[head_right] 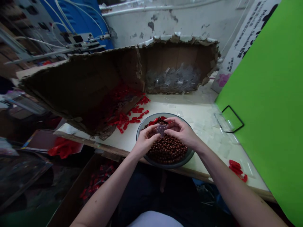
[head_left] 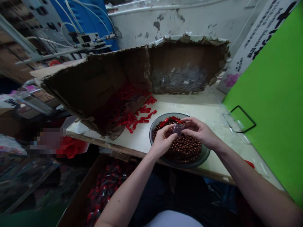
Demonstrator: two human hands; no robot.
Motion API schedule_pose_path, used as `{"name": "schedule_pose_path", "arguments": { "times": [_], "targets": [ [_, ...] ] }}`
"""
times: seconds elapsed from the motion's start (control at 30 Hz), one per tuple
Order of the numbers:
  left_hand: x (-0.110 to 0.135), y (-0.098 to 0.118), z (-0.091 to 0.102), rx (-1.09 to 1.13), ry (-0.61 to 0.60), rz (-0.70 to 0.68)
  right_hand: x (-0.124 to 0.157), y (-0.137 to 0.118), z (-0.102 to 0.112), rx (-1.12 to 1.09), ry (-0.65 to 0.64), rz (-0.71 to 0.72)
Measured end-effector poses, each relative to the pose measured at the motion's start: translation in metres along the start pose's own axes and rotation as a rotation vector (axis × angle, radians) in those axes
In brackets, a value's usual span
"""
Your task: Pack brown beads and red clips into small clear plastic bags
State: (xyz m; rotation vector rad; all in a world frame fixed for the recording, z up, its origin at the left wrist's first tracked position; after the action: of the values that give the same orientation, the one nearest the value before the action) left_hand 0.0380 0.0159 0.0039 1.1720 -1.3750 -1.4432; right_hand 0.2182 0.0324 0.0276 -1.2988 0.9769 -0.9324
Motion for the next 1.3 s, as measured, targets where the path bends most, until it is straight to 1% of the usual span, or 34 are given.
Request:
{"name": "schedule_pose_path", "arguments": {
  "times": [0.13,0.27,0.33,0.5,0.63,0.73,0.87,1.03,1.23,1.3],
  "targets": [
    [0.002,0.001,0.006,-0.029,-0.067,0.034,-0.001,-0.011,0.005,0.142,-0.108,0.069],
    [0.004,0.001,0.01,-0.06,-0.126,0.054,-0.003,-0.018,0.003,0.235,-0.203,0.047],
    [0.004,0.001,0.012,-0.073,-0.127,0.059,-0.003,-0.018,0.002,0.265,-0.205,0.025],
    [0.004,-0.001,0.019,-0.053,-0.11,0.047,0.001,-0.014,0.007,0.348,-0.142,-0.001],
    [0.005,-0.002,0.019,-0.019,-0.121,0.066,0.003,-0.014,0.006,0.464,-0.109,0.087],
    [0.005,-0.004,0.018,-0.016,-0.139,0.08,0.003,-0.016,0.002,0.483,-0.139,0.125],
    [0.005,-0.005,0.017,-0.011,-0.147,0.095,0.003,-0.017,0.002,0.475,-0.167,0.06],
    [0.006,-0.005,0.016,0.041,-0.157,0.147,0.004,-0.016,0.004,0.418,-0.206,-0.013],
    [0.006,-0.004,0.015,0.042,-0.178,0.181,0.005,-0.021,0.004,0.496,-0.23,-0.041],
    [0.005,-0.003,0.016,0.044,-0.193,0.181,0.004,-0.021,0.005,0.477,-0.247,-0.054]
  ]
}}
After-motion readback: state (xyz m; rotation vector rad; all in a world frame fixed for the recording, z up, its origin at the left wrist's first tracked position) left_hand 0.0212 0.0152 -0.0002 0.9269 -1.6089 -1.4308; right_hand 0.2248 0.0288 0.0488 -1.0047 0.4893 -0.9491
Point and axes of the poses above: each hand's wrist, its own x-axis away from the middle knuckle, its own z-axis out of the back of the hand, y = z × x, the point moved 1 cm from there along -x, towards the middle knuckle, and after that the axes turned 7 degrees about -x, right-handed, at the moved point
